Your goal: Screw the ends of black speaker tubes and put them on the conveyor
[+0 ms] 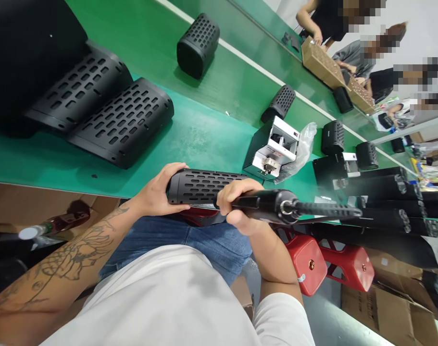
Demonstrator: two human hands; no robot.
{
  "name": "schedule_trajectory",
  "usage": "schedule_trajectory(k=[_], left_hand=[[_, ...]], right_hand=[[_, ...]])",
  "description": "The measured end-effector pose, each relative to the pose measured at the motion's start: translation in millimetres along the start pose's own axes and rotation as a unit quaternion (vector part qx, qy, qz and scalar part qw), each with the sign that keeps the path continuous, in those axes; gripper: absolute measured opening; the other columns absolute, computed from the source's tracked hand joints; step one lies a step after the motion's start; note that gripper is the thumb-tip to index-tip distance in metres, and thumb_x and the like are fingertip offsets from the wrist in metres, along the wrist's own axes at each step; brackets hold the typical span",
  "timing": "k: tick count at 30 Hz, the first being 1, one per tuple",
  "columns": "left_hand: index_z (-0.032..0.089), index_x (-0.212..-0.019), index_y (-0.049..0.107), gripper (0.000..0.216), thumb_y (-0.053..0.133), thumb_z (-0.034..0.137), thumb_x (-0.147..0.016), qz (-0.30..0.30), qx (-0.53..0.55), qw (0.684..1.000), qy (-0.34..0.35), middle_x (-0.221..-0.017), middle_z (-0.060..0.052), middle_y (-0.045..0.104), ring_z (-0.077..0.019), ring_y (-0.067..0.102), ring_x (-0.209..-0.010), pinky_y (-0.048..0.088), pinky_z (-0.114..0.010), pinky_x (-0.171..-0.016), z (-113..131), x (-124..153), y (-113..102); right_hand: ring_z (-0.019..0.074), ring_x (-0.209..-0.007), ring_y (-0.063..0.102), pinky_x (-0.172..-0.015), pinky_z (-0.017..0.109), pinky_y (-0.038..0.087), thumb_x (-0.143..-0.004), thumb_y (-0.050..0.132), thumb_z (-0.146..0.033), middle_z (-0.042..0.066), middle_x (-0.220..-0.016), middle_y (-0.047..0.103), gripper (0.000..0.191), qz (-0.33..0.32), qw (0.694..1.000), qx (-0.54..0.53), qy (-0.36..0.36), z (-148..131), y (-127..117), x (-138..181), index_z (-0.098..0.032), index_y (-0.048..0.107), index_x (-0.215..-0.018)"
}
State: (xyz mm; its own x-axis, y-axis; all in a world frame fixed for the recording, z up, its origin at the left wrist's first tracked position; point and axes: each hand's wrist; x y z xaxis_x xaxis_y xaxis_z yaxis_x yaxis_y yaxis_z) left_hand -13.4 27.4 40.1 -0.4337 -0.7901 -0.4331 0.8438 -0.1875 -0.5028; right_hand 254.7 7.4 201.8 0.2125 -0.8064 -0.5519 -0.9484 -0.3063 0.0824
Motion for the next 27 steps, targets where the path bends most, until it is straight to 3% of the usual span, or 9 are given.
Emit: schedule_trajectory(k=[3, 7, 9, 13, 17, 20, 23, 27], left_hand=[[0.03, -0.185, 0.034, 0.118, 0.1, 0.051, -0.089, 0.009, -0.006, 1.0, 0.006, -0.175, -0.021, 0.057, -0.0464, 0.062, -0.163, 0.055, -0.065, -0.138, -1.3, 1.0, 2.2], [0.029, -0.184, 0.036, 0.114, 0.098, 0.051, -0.09, 0.015, -0.016, 1.0, 0.01, -0.173, -0.02, 0.058, -0.0454, 0.065, -0.16, 0.058, -0.064, -0.136, -0.7, 0.9, 2.9], [0.029, -0.184, 0.035, 0.113, 0.097, 0.052, -0.092, 0.014, -0.024, 1.0, 0.009, -0.172, -0.02, 0.059, -0.0449, 0.066, -0.159, 0.06, -0.064, -0.134, 0.2, 0.6, 2.1], [0.03, -0.183, 0.035, 0.112, 0.096, 0.051, -0.092, 0.008, -0.028, 1.0, 0.001, -0.172, -0.02, 0.058, -0.0448, 0.066, -0.158, 0.06, -0.064, -0.133, 0.7, 0.5, 0.5], [0.03, -0.183, 0.034, 0.115, 0.098, 0.051, -0.09, 0.003, -0.025, 1.0, -0.003, -0.172, -0.02, 0.058, -0.0452, 0.066, -0.159, 0.059, -0.065, -0.134, 0.4, 0.4, 0.7], [0.03, -0.183, 0.034, 0.117, 0.1, 0.049, -0.088, 0.005, -0.019, 1.0, -0.004, -0.171, -0.02, 0.059, -0.0449, 0.066, -0.158, 0.06, -0.064, -0.134, 1.3, -0.5, 1.3], [0.031, -0.183, 0.035, 0.118, 0.101, 0.047, -0.087, 0.004, -0.008, 1.0, -0.004, -0.173, -0.02, 0.058, -0.0448, 0.065, -0.161, 0.058, -0.063, -0.136, 2.6, -1.1, 1.8], [0.029, -0.184, 0.034, 0.119, 0.101, 0.05, -0.088, -0.003, -0.006, 1.0, -0.01, -0.177, -0.021, 0.056, -0.045, 0.063, -0.164, 0.056, -0.062, -0.137, 2.9, -0.4, 2.6]], right_hand=[[0.0108, -0.034, 0.049, -0.044, 0.027, 0.055, -0.098, 0.09, -0.07, -0.013, -0.055, 0.056, 0.044, 0.128, 0.989, 0.07, -0.037, -8.0, -39.2, -17.4, -0.031, 0.07, -0.096], [0.0124, -0.042, 0.057, -0.048, 0.028, 0.055, -0.093, 0.095, -0.066, -0.012, -0.058, 0.059, 0.046, 0.34, 0.906, 0.222, -0.119, 0.7, -110.0, -51.6, -0.028, 0.069, -0.093], [0.013, -0.042, 0.057, -0.046, 0.029, 0.053, -0.093, 0.092, -0.072, -0.011, -0.057, 0.059, 0.053, 0.369, 0.881, 0.27, -0.122, 13.9, -136.1, -60.6, -0.028, 0.065, -0.087], [0.0139, -0.04, 0.056, -0.045, 0.032, 0.054, -0.092, 0.09, -0.076, -0.011, -0.054, 0.056, 0.058, 0.357, 0.888, 0.272, -0.097, 36.6, -156.5, -54.8, -0.028, 0.061, -0.082], [0.0152, -0.042, 0.057, -0.047, 0.033, 0.056, -0.092, 0.092, -0.073, -0.01, -0.056, 0.059, 0.054, 0.357, 0.891, 0.264, -0.088, 34.8, -151.6, -42.8, -0.027, 0.064, -0.084], [0.0157, -0.043, 0.058, -0.048, 0.033, 0.057, -0.091, 0.095, -0.07, -0.01, -0.057, 0.06, 0.051, 0.367, 0.894, 0.244, -0.085, 16.7, -131.6, -38.8, -0.027, 0.067, -0.087], [0.0135, -0.042, 0.057, -0.048, 0.031, 0.059, -0.092, 0.096, -0.065, -0.011, -0.059, 0.062, 0.046, 0.341, 0.919, 0.166, -0.104, -10.2, -90.5, -32.2, -0.028, 0.07, -0.093], [0.012, -0.035, 0.052, -0.045, 0.029, 0.06, -0.098, 0.089, -0.069, -0.013, -0.06, 0.063, 0.043, 0.186, 0.974, 0.083, -0.095, -38.9, -18.6, -16.8, -0.031, 0.07, -0.095]])
Point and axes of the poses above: each hand's wrist, its own x-axis away from the middle knuckle, its own y-axis out of the palm, z = x × y
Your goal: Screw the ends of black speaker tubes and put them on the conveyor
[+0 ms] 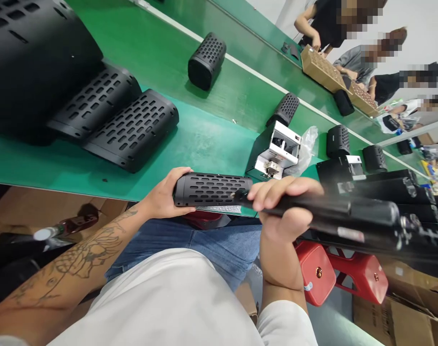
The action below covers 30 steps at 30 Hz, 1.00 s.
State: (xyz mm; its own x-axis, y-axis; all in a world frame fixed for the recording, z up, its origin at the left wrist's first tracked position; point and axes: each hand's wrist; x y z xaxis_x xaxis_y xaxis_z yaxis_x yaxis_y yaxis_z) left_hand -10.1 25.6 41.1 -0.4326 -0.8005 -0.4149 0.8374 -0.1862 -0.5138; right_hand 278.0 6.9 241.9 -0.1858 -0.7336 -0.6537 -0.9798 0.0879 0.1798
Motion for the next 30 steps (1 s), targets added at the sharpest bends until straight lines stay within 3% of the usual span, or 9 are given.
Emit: schedule_trajectory(k=[2, 5, 10, 18, 30], left_hand=[[0.029, -0.184, 0.033, 0.119, 0.1, 0.053, -0.088, 0.0, 0.004, 1.0, 0.004, -0.177, -0.021, 0.055, -0.0447, 0.062, -0.164, 0.056, -0.061, -0.138, 0.1, -0.1, 0.5], [0.029, -0.184, 0.033, 0.119, 0.1, 0.055, -0.089, 0.007, 0.014, 1.0, 0.01, -0.175, -0.021, 0.057, -0.0443, 0.063, -0.163, 0.057, -0.061, -0.137, 1.4, -1.2, 1.7], [0.029, -0.183, 0.038, 0.119, 0.102, 0.056, -0.085, 0.015, 0.034, 0.999, -0.006, -0.174, -0.02, 0.059, -0.0445, 0.066, -0.159, 0.06, -0.06, -0.134, 4.0, -2.4, 4.9], [0.031, -0.185, 0.037, 0.127, 0.103, 0.059, -0.081, 0.001, 0.031, 0.999, -0.027, -0.175, -0.019, 0.058, -0.0457, 0.065, -0.16, 0.061, -0.061, -0.131, 3.8, -3.3, 6.9], [0.029, -0.185, 0.034, 0.125, 0.1, 0.063, -0.085, 0.004, 0.029, 0.999, -0.026, -0.176, -0.022, 0.057, -0.0461, 0.066, -0.159, 0.063, -0.061, -0.129, 5.1, -3.1, 10.1]], right_hand=[[0.012, -0.036, 0.055, -0.049, 0.03, 0.062, -0.102, 0.086, -0.069, -0.012, -0.062, 0.066, 0.04, -0.084, 0.995, -0.029, 0.037, -8.9, 26.0, 15.7, -0.032, 0.071, -0.099], [0.0125, -0.041, 0.06, -0.054, 0.031, 0.064, -0.102, 0.087, -0.065, -0.01, -0.065, 0.069, 0.036, -0.16, 0.982, -0.074, 0.067, -1.5, 56.0, 31.0, -0.033, 0.072, -0.105], [0.0123, -0.041, 0.056, -0.053, 0.031, 0.063, -0.097, 0.093, -0.068, -0.011, -0.062, 0.065, 0.043, -0.182, 0.976, -0.077, 0.096, 28.6, 81.1, 38.2, -0.033, 0.067, -0.1], [0.0136, -0.041, 0.058, -0.049, 0.031, 0.059, -0.094, 0.098, -0.048, -0.009, -0.064, 0.067, 0.034, -0.226, 0.962, -0.104, 0.113, 39.0, 87.6, 39.9, -0.031, 0.068, -0.094], [0.0143, -0.041, 0.059, -0.052, 0.033, 0.061, -0.086, 0.102, -0.057, -0.01, -0.061, 0.066, 0.044, -0.293, 0.937, -0.101, 0.16, 57.2, 72.8, 54.1, -0.032, 0.065, -0.09]])
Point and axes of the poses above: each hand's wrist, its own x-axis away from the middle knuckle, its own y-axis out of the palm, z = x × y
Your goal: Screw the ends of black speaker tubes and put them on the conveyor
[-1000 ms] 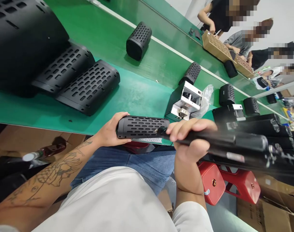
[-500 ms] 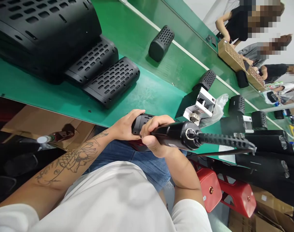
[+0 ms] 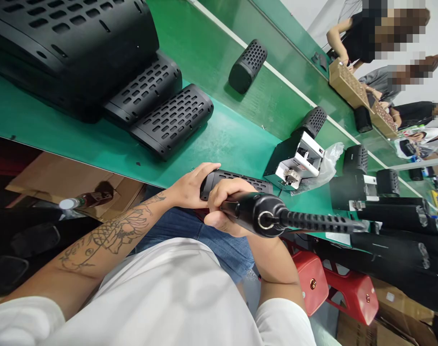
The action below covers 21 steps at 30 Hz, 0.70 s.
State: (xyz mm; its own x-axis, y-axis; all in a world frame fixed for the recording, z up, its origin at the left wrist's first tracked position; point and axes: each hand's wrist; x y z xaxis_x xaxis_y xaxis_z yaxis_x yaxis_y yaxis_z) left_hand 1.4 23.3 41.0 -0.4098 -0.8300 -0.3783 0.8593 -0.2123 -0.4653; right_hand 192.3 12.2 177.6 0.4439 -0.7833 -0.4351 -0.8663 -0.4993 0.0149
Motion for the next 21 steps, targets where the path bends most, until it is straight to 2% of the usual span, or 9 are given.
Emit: schedule_trajectory(k=[3, 6, 9, 12, 14, 16, 19, 21], left_hand=[[0.027, -0.183, 0.037, 0.119, 0.099, 0.06, -0.087, 0.013, 0.013, 1.0, 0.008, -0.176, -0.022, 0.057, -0.045, 0.066, -0.16, 0.061, -0.061, -0.132, -1.6, 0.8, 0.2], [0.026, -0.176, 0.047, 0.11, 0.1, 0.059, -0.086, 0.032, 0.01, 0.999, 0.001, -0.17, -0.02, 0.063, -0.0439, 0.068, -0.157, 0.059, -0.061, -0.135, -3.1, 6.0, -4.9], [0.026, -0.17, 0.053, 0.107, 0.103, 0.062, -0.082, 0.077, -0.028, 0.996, -0.032, -0.162, -0.018, 0.068, -0.0445, 0.071, -0.152, 0.059, -0.063, -0.134, -5.8, 12.6, -15.1], [0.03, -0.172, 0.05, 0.105, 0.101, 0.06, -0.085, 0.161, -0.073, 0.981, -0.075, -0.163, -0.016, 0.067, -0.0433, 0.071, -0.152, 0.061, -0.063, -0.133, -9.2, 3.2, -21.1], [0.03, -0.174, 0.046, 0.103, 0.099, 0.058, -0.09, 0.222, -0.087, 0.967, -0.094, -0.167, -0.015, 0.063, -0.0414, 0.069, -0.155, 0.06, -0.061, -0.134, -12.0, -22.1, -16.4], [0.028, -0.175, 0.043, 0.102, 0.097, 0.056, -0.093, 0.279, -0.08, 0.951, -0.11, -0.169, -0.017, 0.06, -0.0404, 0.066, -0.158, 0.057, -0.062, -0.136, -16.8, -64.7, -3.3], [0.024, -0.174, 0.038, 0.103, 0.096, 0.052, -0.094, 0.347, -0.044, 0.925, -0.145, -0.17, -0.02, 0.057, -0.0403, 0.063, -0.16, 0.051, -0.064, -0.14, -28.1, -150.8, 26.7], [0.023, -0.176, 0.033, 0.104, 0.094, 0.044, -0.095, 0.356, -0.031, 0.918, -0.175, -0.174, -0.021, 0.053, -0.0388, 0.058, -0.165, 0.046, -0.061, -0.144, -36.0, -211.6, 47.6]], right_hand=[[0.0142, -0.045, 0.061, -0.058, 0.035, 0.063, -0.085, 0.103, -0.057, -0.01, -0.063, 0.066, 0.044, 0.019, 1.0, 0.017, 0.004, -1.6, 6.0, 1.9, -0.032, 0.067, -0.092], [0.0136, -0.04, 0.055, -0.053, 0.033, 0.059, -0.091, 0.097, -0.065, -0.013, -0.059, 0.06, 0.041, 0.078, 0.996, 0.024, -0.035, -27.3, 0.4, -1.4, -0.035, 0.069, -0.097], [0.0135, -0.034, 0.046, -0.044, 0.032, 0.052, -0.099, 0.087, -0.07, -0.014, -0.057, 0.054, 0.035, 0.194, 0.973, 0.046, -0.112, -67.4, -36.8, -5.2, -0.038, 0.074, -0.104], [0.0137, -0.041, 0.053, -0.049, 0.033, 0.057, -0.096, 0.094, -0.063, -0.012, -0.062, 0.061, 0.032, 0.35, 0.912, 0.135, -0.164, -89.4, -101.4, -6.3, -0.037, 0.078, -0.105], [0.0144, -0.049, 0.06, -0.057, 0.034, 0.061, -0.094, 0.097, -0.059, -0.011, -0.065, 0.063, 0.035, 0.422, 0.87, 0.213, -0.139, -83.6, -146.4, -6.3, -0.034, 0.074, -0.103], [0.0158, -0.049, 0.061, -0.055, 0.036, 0.06, -0.094, 0.095, -0.066, -0.011, -0.065, 0.062, 0.045, 0.443, 0.849, 0.266, -0.111, -65.8, -182.5, -5.7, -0.031, 0.067, -0.1], [0.0159, -0.046, 0.06, -0.055, 0.037, 0.061, -0.092, 0.091, -0.075, -0.012, -0.062, 0.061, 0.054, 0.436, 0.853, 0.273, -0.088, -36.0, -212.2, -2.3, -0.032, 0.06, -0.096], [0.0148, -0.045, 0.061, -0.054, 0.035, 0.06, -0.09, 0.091, -0.079, -0.013, -0.059, 0.06, 0.059, 0.433, 0.858, 0.263, -0.079, -22.8, -218.8, 1.8, -0.031, 0.057, -0.094]])
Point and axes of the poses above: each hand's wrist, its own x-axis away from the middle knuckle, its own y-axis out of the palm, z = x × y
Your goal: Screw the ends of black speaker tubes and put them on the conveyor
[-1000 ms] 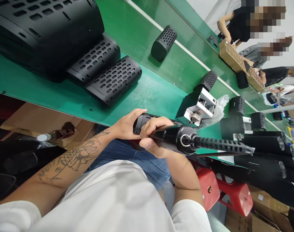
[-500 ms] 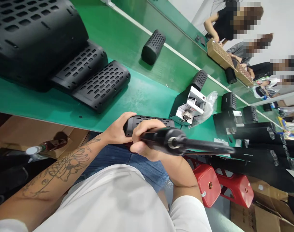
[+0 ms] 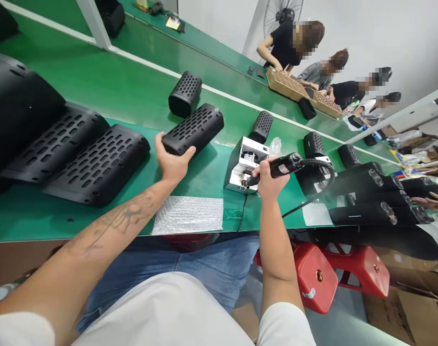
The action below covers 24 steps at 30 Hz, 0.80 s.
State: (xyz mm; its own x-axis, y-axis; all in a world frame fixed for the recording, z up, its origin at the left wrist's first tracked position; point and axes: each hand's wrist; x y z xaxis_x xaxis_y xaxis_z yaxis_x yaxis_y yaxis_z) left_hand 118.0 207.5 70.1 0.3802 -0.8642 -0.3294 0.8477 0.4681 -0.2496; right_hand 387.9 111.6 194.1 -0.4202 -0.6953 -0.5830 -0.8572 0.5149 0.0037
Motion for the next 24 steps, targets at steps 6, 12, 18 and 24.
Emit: schedule_trajectory(k=[6, 12, 18, 24], left_hand=[[0.02, -0.18, 0.03, 0.107, 0.095, 0.03, -0.096, -0.003, -0.03, 0.998, -0.063, -0.177, -0.025, 0.048, -0.0367, 0.05, -0.172, 0.039, -0.05, -0.147, 29.0, -63.6, 129.3], [0.016, -0.179, 0.038, 0.105, 0.097, 0.037, -0.094, -0.064, -0.088, 0.993, -0.04, -0.176, -0.029, 0.05, -0.0435, 0.047, -0.174, 0.034, -0.057, -0.148, 24.9, -65.3, 172.9], [0.013, -0.182, 0.038, 0.092, 0.081, 0.04, -0.105, -0.001, -0.153, 0.988, 0.036, -0.192, -0.031, 0.032, -0.0406, 0.024, -0.187, 0.009, -0.06, -0.155, 10.6, -111.0, 130.7], [0.014, -0.185, 0.027, 0.134, 0.108, 0.03, -0.08, -0.006, -0.101, 0.984, -0.147, -0.194, -0.035, 0.025, -0.0477, 0.026, -0.186, 0.012, -0.067, -0.152, 7.5, -189.5, 111.8]], right_hand=[[0.0144, -0.044, 0.064, -0.05, 0.031, 0.056, -0.085, 0.096, -0.078, -0.013, -0.057, 0.064, 0.064, -0.017, 0.999, -0.03, 0.031, 7.2, -5.2, 8.0, -0.029, 0.056, -0.093], [0.0128, -0.045, 0.064, -0.049, 0.029, 0.056, -0.088, 0.1, -0.068, -0.012, -0.06, 0.066, 0.055, -0.03, 0.996, -0.069, 0.051, 2.9, -5.6, 5.0, -0.029, 0.062, -0.094], [0.0123, -0.045, 0.064, -0.053, 0.03, 0.062, -0.089, 0.103, -0.054, -0.009, -0.062, 0.067, 0.043, -0.021, 0.991, -0.108, 0.08, -9.5, -16.5, 20.2, -0.025, 0.07, -0.091], [0.0154, -0.047, 0.067, -0.054, 0.034, 0.066, -0.095, 0.097, -0.044, -0.006, -0.064, 0.07, 0.027, -0.066, 0.985, -0.138, 0.077, -30.0, -40.1, 42.5, -0.026, 0.078, -0.099]])
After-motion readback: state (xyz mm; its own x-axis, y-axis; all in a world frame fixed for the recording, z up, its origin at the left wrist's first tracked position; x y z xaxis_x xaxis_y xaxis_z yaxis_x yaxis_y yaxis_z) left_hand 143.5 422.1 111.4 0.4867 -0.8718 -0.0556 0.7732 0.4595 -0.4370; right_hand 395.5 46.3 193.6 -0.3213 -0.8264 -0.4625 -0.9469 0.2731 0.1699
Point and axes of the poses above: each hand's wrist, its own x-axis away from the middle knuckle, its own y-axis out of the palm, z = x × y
